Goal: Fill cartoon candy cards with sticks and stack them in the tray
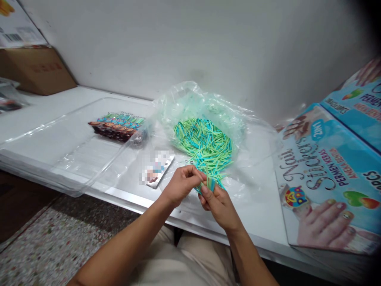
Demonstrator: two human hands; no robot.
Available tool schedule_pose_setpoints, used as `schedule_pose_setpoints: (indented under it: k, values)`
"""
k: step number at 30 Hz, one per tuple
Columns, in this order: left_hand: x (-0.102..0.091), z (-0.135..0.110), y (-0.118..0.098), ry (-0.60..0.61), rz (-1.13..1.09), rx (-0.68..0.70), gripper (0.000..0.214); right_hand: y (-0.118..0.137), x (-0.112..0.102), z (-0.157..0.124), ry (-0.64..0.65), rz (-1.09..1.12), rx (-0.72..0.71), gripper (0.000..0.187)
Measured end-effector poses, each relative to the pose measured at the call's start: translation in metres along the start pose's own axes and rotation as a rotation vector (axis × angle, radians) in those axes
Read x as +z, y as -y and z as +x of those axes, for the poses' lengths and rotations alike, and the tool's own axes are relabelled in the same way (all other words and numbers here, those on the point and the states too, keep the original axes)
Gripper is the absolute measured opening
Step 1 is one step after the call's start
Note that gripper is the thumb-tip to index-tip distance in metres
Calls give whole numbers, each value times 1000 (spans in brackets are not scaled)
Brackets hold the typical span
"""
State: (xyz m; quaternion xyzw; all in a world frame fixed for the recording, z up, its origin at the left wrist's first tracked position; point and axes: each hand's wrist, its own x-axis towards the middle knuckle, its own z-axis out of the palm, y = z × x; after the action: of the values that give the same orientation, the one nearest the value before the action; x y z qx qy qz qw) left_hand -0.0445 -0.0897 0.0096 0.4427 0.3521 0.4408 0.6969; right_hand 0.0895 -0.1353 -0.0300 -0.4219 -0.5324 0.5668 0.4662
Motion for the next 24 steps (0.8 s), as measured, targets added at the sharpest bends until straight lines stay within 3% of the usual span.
schedule_pose_setpoints:
  k: [4,9,19,24]
  values:
    - [3,-1,-3,3,21,-6,3,1,0,0,24,-15,-4,34]
    - [4,-4,-4,23,103,-67,9,1,0,-1,33,1,13,32]
    - [8,-6,-4,-49,115,18,2,2,0,-2,65,-64,12,40]
    - [9,-6,-4,-9,101,-35,22,3,-1,-2,66,-76,7,40]
